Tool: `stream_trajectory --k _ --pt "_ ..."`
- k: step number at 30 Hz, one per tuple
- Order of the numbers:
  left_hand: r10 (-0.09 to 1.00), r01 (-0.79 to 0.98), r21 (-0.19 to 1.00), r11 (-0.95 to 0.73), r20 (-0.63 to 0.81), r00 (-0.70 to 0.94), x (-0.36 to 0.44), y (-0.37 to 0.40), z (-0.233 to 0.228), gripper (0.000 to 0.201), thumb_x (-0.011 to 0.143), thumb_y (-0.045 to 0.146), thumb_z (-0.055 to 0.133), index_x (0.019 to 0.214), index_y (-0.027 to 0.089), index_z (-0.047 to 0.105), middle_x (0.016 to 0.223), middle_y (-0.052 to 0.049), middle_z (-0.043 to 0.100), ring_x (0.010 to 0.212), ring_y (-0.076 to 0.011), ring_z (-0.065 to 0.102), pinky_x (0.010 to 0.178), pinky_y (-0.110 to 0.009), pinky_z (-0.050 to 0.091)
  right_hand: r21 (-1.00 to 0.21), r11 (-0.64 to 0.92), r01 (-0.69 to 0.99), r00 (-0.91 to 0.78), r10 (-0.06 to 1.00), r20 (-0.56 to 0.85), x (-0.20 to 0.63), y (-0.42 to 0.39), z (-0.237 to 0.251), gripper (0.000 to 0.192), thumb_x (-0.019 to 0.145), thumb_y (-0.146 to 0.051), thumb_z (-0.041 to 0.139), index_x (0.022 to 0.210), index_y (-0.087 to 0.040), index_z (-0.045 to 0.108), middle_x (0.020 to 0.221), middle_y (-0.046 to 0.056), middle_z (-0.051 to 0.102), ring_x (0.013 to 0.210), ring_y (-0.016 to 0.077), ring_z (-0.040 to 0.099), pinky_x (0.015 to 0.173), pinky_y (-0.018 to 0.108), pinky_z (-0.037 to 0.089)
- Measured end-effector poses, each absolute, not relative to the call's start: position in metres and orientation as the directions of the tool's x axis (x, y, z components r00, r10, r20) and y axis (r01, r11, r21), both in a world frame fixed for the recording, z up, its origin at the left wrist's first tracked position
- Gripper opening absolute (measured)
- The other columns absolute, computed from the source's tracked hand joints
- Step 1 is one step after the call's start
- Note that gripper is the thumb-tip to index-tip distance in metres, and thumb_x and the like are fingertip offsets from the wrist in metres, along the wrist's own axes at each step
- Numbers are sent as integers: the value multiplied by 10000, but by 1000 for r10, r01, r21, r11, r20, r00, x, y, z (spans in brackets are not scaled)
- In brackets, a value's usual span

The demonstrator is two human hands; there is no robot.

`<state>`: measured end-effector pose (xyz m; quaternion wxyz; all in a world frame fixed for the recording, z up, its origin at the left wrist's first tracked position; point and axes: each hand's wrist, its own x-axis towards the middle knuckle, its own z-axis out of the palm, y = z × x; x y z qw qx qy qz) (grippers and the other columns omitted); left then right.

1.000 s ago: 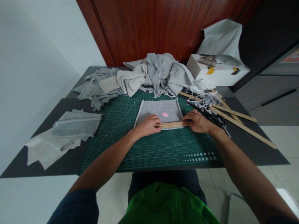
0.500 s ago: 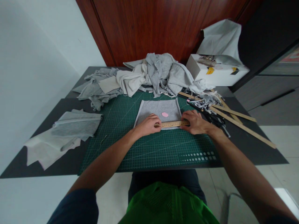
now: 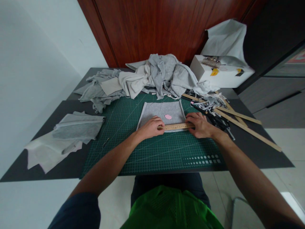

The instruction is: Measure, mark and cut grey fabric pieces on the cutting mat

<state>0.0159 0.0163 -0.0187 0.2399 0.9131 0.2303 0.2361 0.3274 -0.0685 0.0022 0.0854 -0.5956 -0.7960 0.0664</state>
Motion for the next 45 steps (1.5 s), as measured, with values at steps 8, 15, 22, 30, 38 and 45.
stream_trajectory --k 8,15,22,30,38,45 --pt "525 306 538 -785 318 790 16 16 -16 82 822 127 714 849 203 701 899 -21 724 944 -204 655 920 -364 536 -241 290 926 -291 956 31 330 -70 1 387 792 -228 631 1159 -259 750 1460 135 586 1272 414 499 929 545 445" --pt "534 314 544 -778 310 786 16 16 -18 89 819 125 711 844 210 704 897 -14 719 939 -201 652 913 -368 535 -233 263 936 -259 965 46 338 -70 -3 337 785 -259 636 1107 -229 732 1438 141 613 1267 422 510 941 568 455" --pt "533 309 548 -777 313 786 16 17 -19 101 823 115 716 841 212 694 900 -10 716 940 -197 649 922 -362 531 -199 235 951 -227 972 64 338 -70 -4 255 839 -376 684 1047 -230 706 1451 136 614 1269 424 521 961 571 459" --pt "529 305 545 -781 318 787 16 17 -18 102 821 115 722 850 209 694 900 -13 716 947 -201 650 916 -361 531 -198 261 945 -252 965 69 341 -70 -4 223 844 -337 658 1028 -226 715 1438 137 627 1276 425 517 952 568 459" --pt "526 306 536 -787 324 786 17 17 -18 103 818 109 716 840 207 692 890 -14 716 937 -200 650 911 -354 531 -251 295 922 -284 956 78 344 -72 -6 457 772 -203 615 1214 -236 724 1458 131 616 1293 409 515 958 543 449" --pt "516 309 516 -799 324 793 16 17 -18 76 827 127 718 845 197 693 886 -17 718 928 -200 649 919 -359 528 -276 287 917 -282 958 58 347 -72 -7 419 780 -207 612 1180 -234 735 1448 146 614 1298 427 517 949 569 464"
